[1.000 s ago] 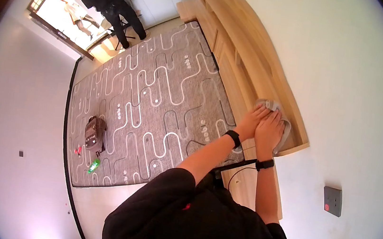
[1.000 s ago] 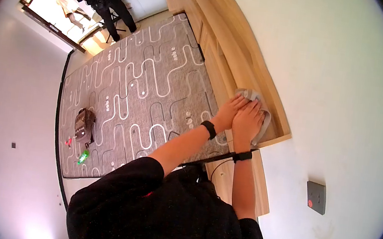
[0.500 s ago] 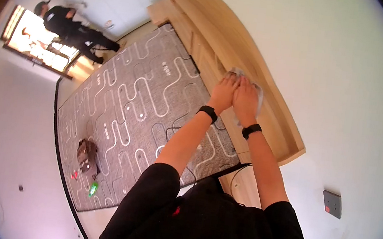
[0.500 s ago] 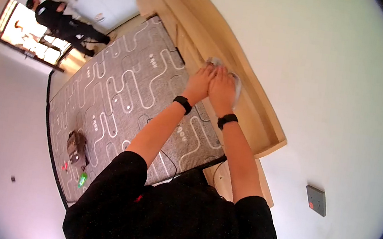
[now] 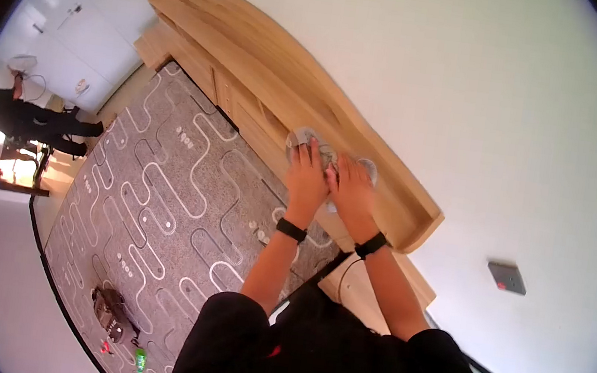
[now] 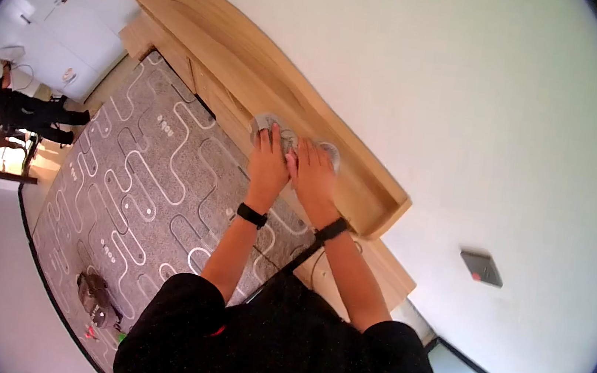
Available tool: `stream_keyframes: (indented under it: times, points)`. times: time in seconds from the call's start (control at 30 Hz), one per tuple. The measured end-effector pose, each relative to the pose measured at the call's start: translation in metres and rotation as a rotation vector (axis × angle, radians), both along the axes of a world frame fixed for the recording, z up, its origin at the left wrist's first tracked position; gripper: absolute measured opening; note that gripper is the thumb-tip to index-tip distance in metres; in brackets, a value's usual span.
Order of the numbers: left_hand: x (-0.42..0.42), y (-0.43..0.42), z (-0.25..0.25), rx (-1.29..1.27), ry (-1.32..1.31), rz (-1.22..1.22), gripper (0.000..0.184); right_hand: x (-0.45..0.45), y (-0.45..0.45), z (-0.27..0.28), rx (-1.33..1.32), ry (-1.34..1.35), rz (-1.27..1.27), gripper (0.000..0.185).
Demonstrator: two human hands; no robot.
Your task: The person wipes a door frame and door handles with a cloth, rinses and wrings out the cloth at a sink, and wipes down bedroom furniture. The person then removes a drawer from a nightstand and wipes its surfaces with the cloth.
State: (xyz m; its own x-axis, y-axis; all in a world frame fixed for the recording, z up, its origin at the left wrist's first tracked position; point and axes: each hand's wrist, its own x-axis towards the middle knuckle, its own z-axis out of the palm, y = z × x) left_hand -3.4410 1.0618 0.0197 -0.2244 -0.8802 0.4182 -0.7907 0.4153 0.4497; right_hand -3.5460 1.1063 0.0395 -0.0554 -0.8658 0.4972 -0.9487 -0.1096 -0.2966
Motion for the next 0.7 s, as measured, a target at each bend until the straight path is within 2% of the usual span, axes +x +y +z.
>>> stream_keyframes:
  times: [0.07, 0.13, 0.17, 0.2, 0.23, 0.27, 0.33, 0.37, 0.43, 0.47, 0.53, 0.6, 0.63, 0.67, 0.7]
  points:
    - [-0.008, 0.030, 0.000, 0.016, -0.009, -0.003, 0.059, -0.010, 0.028, 0.011, 0.021, 0.040, -0.006, 0.029]
    - [-0.020, 0.052, 0.021, 0.540, 1.136, 0.124, 0.054, -0.017, 0.054, 0.013, 0.018, 0.078, 0.003, 0.024]
    - [-0.019, 0.061, -0.002, 0.540, 1.130, 0.115, 0.054, -0.020, 0.070, 0.011, 0.053, 0.030, 0.091, 0.019]
    - [-0.017, 0.073, -0.044, 0.765, 1.492, 0.115, 0.051, -0.022, 0.085, 0.010, 0.081, -0.012, 0.184, 0.015]
    - [-0.016, 0.083, -0.064, 0.994, 1.851, 0.105, 0.048, -0.022, 0.101, 0.010, 0.124, -0.113, 0.231, 0.015]
    - [-0.013, 0.098, -0.058, 0.988, 1.850, 0.093, 0.048, -0.022, 0.120, 0.010, 0.170, -0.215, 0.280, 0.015]
    - [-0.001, 0.125, -0.043, 1.347, 1.771, -0.019, 0.039, -0.027, 0.162, -0.001, 0.226, -0.257, 0.309, 0.014]
    - [0.004, 0.138, -0.045, 1.350, 1.767, -0.024, 0.039, -0.032, 0.180, -0.006, 0.302, -0.298, 0.339, 0.014]
    - [0.013, 0.174, -0.062, 1.409, 1.443, 0.081, 0.034, -0.045, 0.221, -0.015, 0.357, -0.410, 0.296, 0.016]
    - [0.014, 0.193, -0.070, 1.420, 1.439, 0.095, 0.034, -0.051, 0.244, -0.021, 0.405, -0.520, 0.261, 0.019]
    - [0.011, 0.224, -0.089, 1.285, 1.215, 0.142, 0.028, -0.066, 0.287, -0.033, 0.493, -0.607, 0.208, 0.021]
    - [0.006, 0.273, -0.123, 1.302, 1.224, 0.215, 0.022, -0.093, 0.342, -0.056, 0.597, -0.686, 0.216, 0.024]
    - [0.009, 0.273, -0.135, 1.361, 1.205, 0.224, 0.016, -0.095, 0.353, -0.066, 0.597, -0.739, 0.086, 0.024]
    - [0.001, 0.308, -0.113, 1.265, 1.234, 0.317, 0.010, -0.110, 0.377, -0.080, 0.643, -0.781, 0.046, 0.023]
    - [-0.006, 0.333, -0.126, 1.219, 1.256, 0.368, 0.010, -0.125, 0.400, -0.095, 0.660, -0.782, 0.108, 0.023]
